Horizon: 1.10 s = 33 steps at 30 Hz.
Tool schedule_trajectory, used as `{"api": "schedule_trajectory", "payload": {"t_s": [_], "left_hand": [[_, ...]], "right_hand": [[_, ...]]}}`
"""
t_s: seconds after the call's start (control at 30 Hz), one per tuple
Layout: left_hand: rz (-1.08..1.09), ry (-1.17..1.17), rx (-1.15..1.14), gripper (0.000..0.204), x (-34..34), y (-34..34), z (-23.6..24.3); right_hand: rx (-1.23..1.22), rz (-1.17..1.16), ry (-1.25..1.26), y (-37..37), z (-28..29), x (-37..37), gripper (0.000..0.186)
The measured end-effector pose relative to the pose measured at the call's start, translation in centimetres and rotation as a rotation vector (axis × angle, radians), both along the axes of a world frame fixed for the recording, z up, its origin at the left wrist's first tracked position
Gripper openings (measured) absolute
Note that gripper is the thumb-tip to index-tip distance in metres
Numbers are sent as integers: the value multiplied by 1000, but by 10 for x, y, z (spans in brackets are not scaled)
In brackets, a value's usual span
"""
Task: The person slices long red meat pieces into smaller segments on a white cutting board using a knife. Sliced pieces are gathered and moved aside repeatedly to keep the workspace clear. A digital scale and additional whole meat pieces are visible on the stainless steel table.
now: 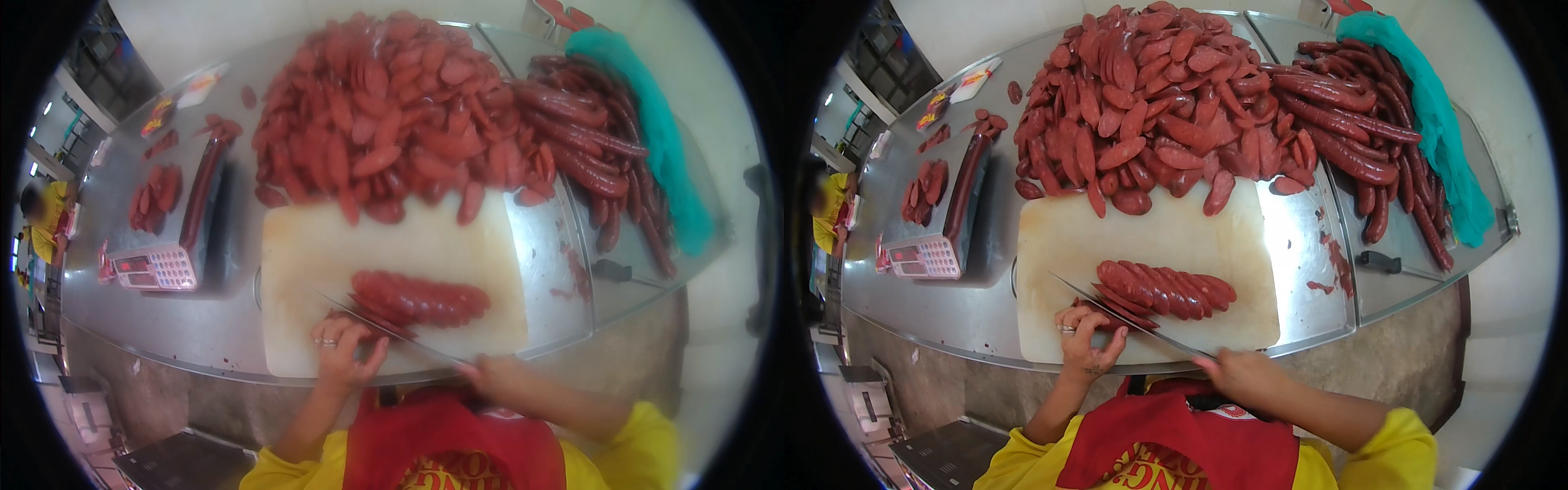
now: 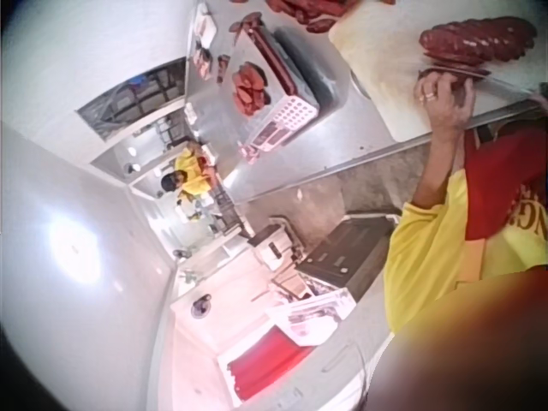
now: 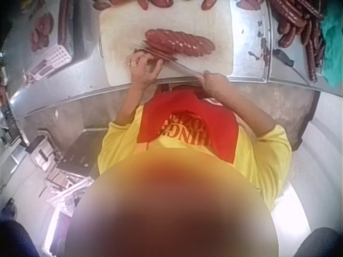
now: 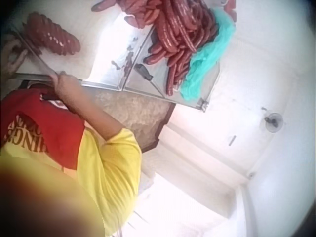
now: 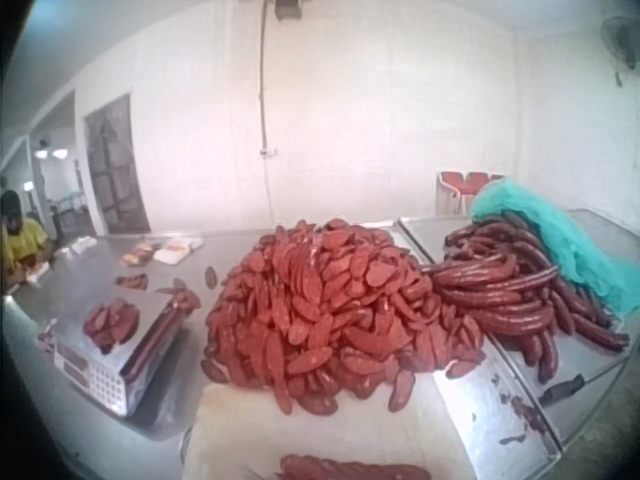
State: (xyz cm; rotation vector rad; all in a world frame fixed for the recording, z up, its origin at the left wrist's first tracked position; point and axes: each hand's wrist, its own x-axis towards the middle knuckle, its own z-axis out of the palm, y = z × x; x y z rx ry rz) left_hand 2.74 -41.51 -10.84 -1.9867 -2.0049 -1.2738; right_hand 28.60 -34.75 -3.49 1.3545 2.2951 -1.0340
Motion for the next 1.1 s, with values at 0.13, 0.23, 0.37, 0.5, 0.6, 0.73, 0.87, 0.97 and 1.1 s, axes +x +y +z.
{"api": "schedule_trajectory", "payload": {"t_s": [0.13, 0.23, 0.37, 0.5, 0.6, 0.73, 0.87, 0.97, 1.1], "left_hand": [[-30, 29, 39, 32, 0, -4, 0], [23, 41, 81, 33, 0, -6, -1], [73, 60, 68, 35, 1, -8, -3], [32, 19, 43, 35, -1, -6, -1], [22, -6, 24, 33, -1, -4, 0], [3, -26, 12, 31, -4, -4, 0], [-5, 16, 50, 33, -4, -6, -3], [101, 67, 124, 34, 2, -10, -5], [146, 13, 59, 37, 5, -16, -5]], "right_hand": [[108, 18, 253, 12, -37, -67, 61], [101, 5, 229, 16, -31, -63, 61], [-74, -44, 33, -6, 12, 23, 59], [18, -39, -56, -31, 49, 76, 54], [-65, -57, -97, -29, 46, 65, 55], [-23, -9, 35, -6, -13, -10, 60], [141, 11, 393, 7, -48, -69, 62], [164, 2, 411, 8, -37, -57, 62], [9, 2, 76, -14, 1, 25, 58]]}}
